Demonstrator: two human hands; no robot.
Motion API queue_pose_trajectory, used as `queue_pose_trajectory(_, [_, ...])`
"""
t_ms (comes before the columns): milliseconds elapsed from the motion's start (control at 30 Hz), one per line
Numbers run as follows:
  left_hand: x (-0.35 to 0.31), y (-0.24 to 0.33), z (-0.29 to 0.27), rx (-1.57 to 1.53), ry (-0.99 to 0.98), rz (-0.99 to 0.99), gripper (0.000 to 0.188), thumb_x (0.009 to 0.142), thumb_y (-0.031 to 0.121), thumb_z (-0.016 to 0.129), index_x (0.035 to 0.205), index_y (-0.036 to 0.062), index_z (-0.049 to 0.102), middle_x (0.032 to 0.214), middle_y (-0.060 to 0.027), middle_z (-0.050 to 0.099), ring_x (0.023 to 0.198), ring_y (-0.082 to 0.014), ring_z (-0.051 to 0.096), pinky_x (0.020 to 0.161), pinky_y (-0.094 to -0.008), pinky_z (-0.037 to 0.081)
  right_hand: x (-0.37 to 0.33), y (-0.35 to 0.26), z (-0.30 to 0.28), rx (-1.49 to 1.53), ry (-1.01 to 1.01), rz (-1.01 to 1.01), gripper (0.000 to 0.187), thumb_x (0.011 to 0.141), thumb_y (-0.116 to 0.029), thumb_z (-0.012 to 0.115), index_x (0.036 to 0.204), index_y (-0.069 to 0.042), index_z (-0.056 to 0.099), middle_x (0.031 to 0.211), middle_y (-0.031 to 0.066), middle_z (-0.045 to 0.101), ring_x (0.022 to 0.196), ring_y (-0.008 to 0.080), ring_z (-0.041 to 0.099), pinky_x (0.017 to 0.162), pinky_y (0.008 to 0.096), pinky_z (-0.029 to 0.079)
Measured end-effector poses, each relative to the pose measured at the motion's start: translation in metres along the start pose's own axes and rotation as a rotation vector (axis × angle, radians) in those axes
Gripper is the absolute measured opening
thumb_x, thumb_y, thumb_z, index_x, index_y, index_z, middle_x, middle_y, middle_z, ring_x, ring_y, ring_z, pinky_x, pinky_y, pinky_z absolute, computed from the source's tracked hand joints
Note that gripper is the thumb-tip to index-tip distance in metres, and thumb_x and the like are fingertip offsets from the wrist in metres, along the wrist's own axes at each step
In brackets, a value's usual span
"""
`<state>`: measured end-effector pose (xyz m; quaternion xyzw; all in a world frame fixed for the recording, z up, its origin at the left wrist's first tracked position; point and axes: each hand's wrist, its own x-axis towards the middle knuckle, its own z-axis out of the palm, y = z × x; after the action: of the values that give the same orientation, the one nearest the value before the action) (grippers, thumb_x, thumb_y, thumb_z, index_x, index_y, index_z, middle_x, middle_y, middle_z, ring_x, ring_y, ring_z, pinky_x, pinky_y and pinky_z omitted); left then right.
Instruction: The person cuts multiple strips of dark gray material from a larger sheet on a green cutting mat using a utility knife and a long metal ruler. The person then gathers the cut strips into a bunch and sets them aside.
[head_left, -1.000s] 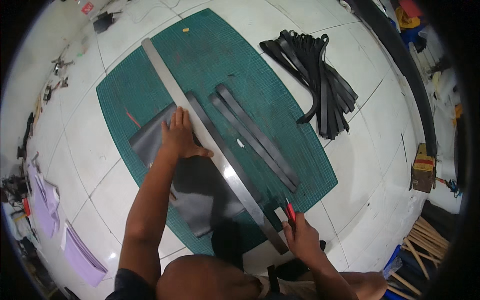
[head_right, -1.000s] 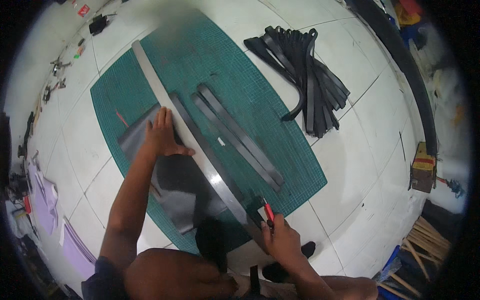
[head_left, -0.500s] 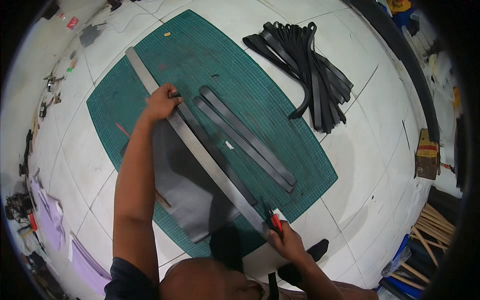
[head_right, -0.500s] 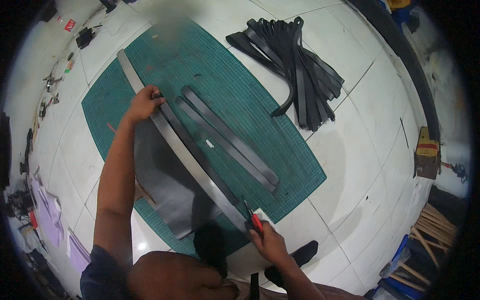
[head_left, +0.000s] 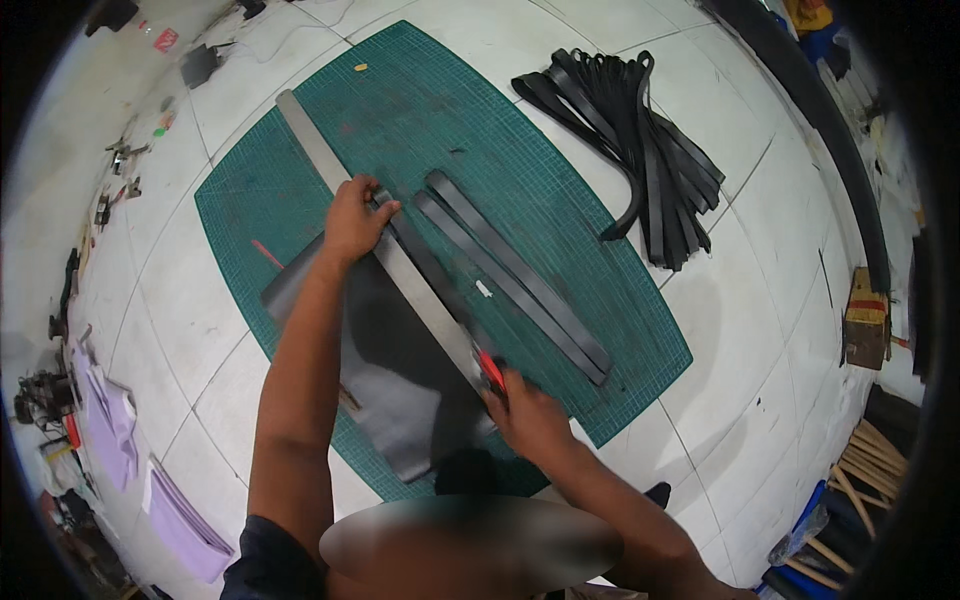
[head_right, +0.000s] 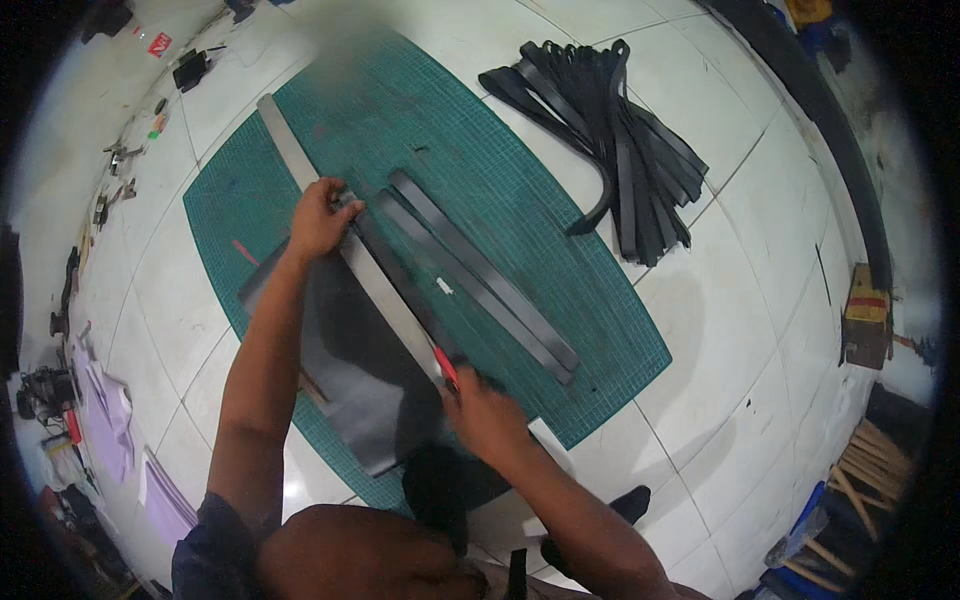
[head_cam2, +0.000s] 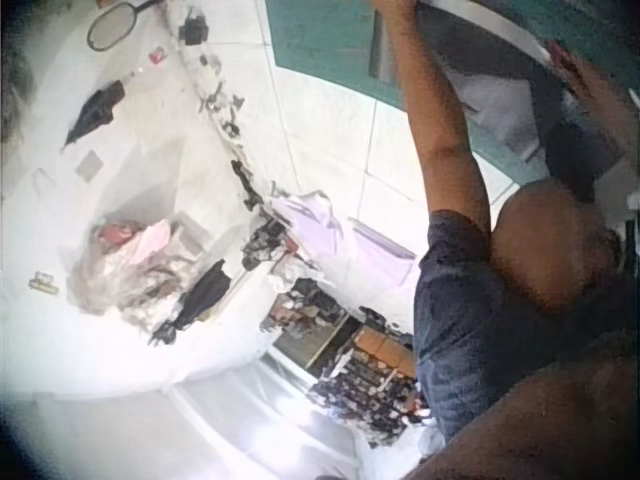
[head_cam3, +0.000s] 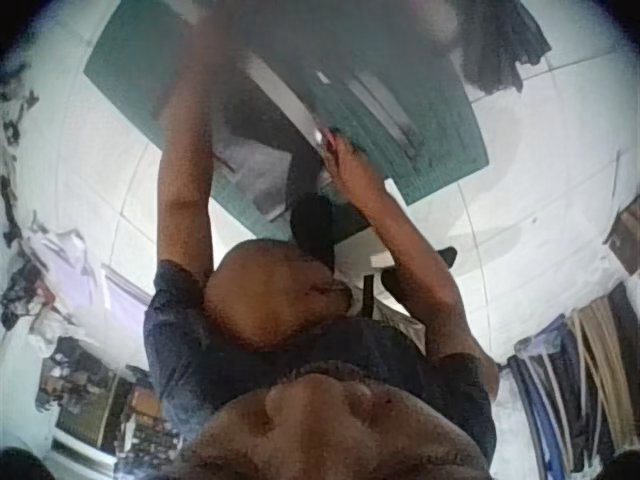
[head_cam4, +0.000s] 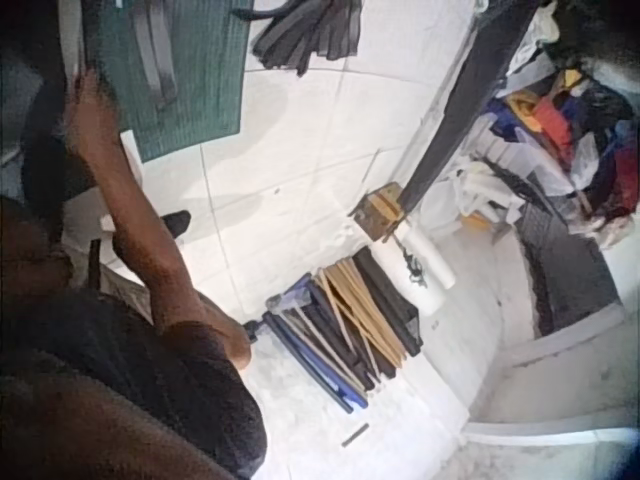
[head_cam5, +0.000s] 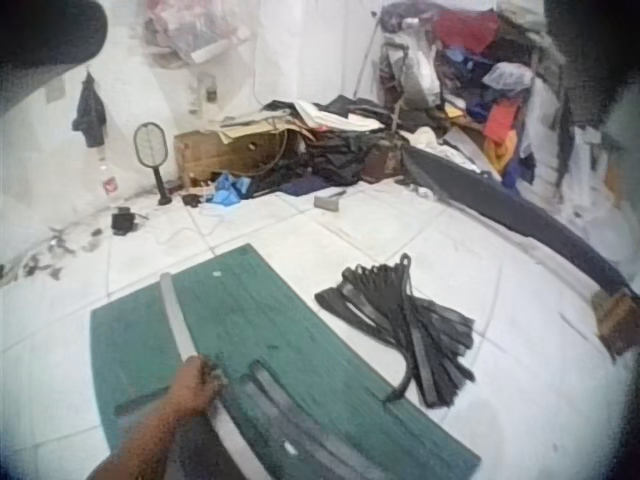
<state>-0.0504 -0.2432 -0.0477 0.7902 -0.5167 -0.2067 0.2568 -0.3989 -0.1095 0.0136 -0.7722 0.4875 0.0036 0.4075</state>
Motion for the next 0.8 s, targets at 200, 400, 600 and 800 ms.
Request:
queue_pose_trajectory(200, [-0.019, 0.004, -0.016, -0.139, -0.108, 0.083, 0.08, 0.076, 0.016, 0.085, 0.143, 0.0011, 0.043, 0.124, -0.0204, 0.059, 0.112, -0.0319, 0.06, 0.097, -0.04, 0.049, 0.096, -0.052, -0.006, -0.094, -0.058, 0.003, 0.026, 0.098, -0.022, 0.053, 0.111, -0.002, 0.042, 0.093, 0.0269, 0.068, 0.088, 0.0459, 0.069, 0.079, 0.054, 0.055])
queue_pose_trajectory(400, [-0.025, -0.012, -0.009, -0.11, -0.088, 0.228, 0.079, 0.075, 0.01, 0.084, 0.143, 0.006, 0.044, 0.129, -0.0187, 0.053, 0.122, -0.0355, 0.053, 0.105, -0.0433, 0.046, 0.115, -0.057, 0.01, -0.22, -0.083, 0.045, 0.022, 0.097, -0.019, 0.052, 0.11, -0.003, 0.044, 0.1, 0.024, 0.069, 0.091, 0.0422, 0.071, 0.083, 0.0491, 0.057])
queue_pose_trajectory(600, [-0.026, -0.013, -0.009, -0.087, -0.102, 0.209, 0.076, 0.076, 0.011, 0.084, 0.142, 0.0079, 0.046, 0.131, -0.0178, 0.052, 0.125, -0.0368, 0.05, 0.108, -0.0449, 0.043, 0.116, -0.069, -0.002, -0.173, -0.155, 0.08, 0.025, 0.097, -0.017, 0.045, 0.116, -0.002, 0.041, 0.103, 0.0278, 0.069, 0.097, 0.0474, 0.067, 0.086, 0.0565, 0.051])
queue_pose_trajectory(800, [-0.02, -0.015, -0.004, -0.003, -0.075, 0.274, 0.073, 0.079, 0.008, 0.08, 0.143, 0.0065, 0.044, 0.127, -0.0166, 0.052, 0.117, -0.0348, 0.053, 0.1, -0.042, 0.048, 0.097, -0.055, -0.008, -0.171, -0.166, 0.094, 0.023, 0.096, -0.016, 0.052, 0.113, -0.002, 0.044, 0.1, 0.0284, 0.069, 0.093, 0.0454, 0.069, 0.083, 0.054, 0.054])
